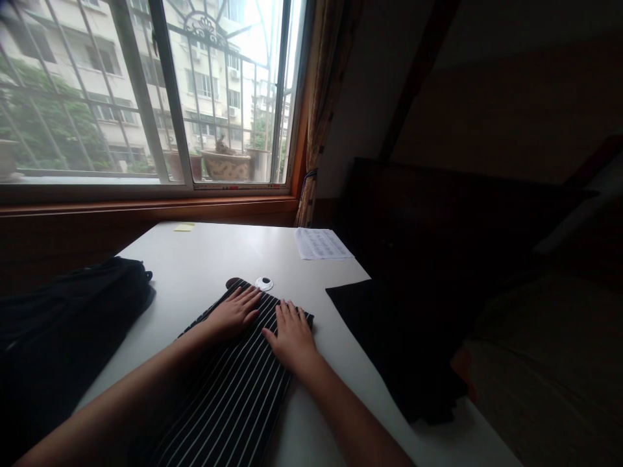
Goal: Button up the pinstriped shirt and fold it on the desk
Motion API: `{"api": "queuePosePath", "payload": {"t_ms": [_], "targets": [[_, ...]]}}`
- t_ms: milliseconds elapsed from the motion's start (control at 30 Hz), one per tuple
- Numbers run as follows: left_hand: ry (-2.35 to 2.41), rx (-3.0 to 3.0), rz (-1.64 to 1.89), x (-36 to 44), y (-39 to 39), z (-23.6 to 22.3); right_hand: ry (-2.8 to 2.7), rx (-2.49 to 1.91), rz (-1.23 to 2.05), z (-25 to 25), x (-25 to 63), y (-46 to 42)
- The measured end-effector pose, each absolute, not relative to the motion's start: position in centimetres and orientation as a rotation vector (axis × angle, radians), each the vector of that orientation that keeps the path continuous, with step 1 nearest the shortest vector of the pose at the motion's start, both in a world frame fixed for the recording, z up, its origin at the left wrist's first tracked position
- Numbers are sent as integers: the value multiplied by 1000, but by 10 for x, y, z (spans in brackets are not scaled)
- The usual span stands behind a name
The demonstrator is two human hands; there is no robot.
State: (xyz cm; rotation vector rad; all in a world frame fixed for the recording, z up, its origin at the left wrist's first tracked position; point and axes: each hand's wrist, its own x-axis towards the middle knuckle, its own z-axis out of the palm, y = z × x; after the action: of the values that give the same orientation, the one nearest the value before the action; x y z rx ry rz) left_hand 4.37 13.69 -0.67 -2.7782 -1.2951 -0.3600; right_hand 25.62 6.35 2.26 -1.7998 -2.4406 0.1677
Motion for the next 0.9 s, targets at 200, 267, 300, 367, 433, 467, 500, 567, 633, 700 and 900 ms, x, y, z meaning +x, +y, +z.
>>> {"api": "queuePosePath", "payload": {"t_ms": [200, 267, 300, 367, 433, 467, 500, 567, 633, 700, 900], "targets": [[-1439, -2777, -325, 31, 144, -7, -2336, -1967, 291, 13, 276, 69], [-1474, -2783, -312, 29, 145, -6, -2323, -1973, 290, 13, 280, 68], [-1493, -2783, -307, 28, 145, -5, -2314, -1980, 289, 12, 281, 67], [-1534, -2777, -296, 24, 145, -5, -2297, -2001, 295, 12, 282, 65], [-1578, -2767, -282, 17, 145, -4, -2282, -2021, 307, 13, 283, 63], [-1600, -2761, -275, 13, 145, -4, -2278, -2025, 312, 14, 284, 62], [-1621, -2757, -266, 8, 145, -4, -2273, -2027, 319, 15, 285, 61], [-1661, -2744, -251, -4, 145, -4, -2261, -2037, 334, 16, 287, 59], [-1699, -2725, -242, -17, 143, -4, -2253, -2041, 333, 14, 292, 56], [-1743, -2690, -240, -32, 140, -5, -2246, -2026, 299, 9, 301, 53], [-1901, -2514, -283, -75, 119, -4, -2226, -1914, 228, -15, 337, 40]]}}
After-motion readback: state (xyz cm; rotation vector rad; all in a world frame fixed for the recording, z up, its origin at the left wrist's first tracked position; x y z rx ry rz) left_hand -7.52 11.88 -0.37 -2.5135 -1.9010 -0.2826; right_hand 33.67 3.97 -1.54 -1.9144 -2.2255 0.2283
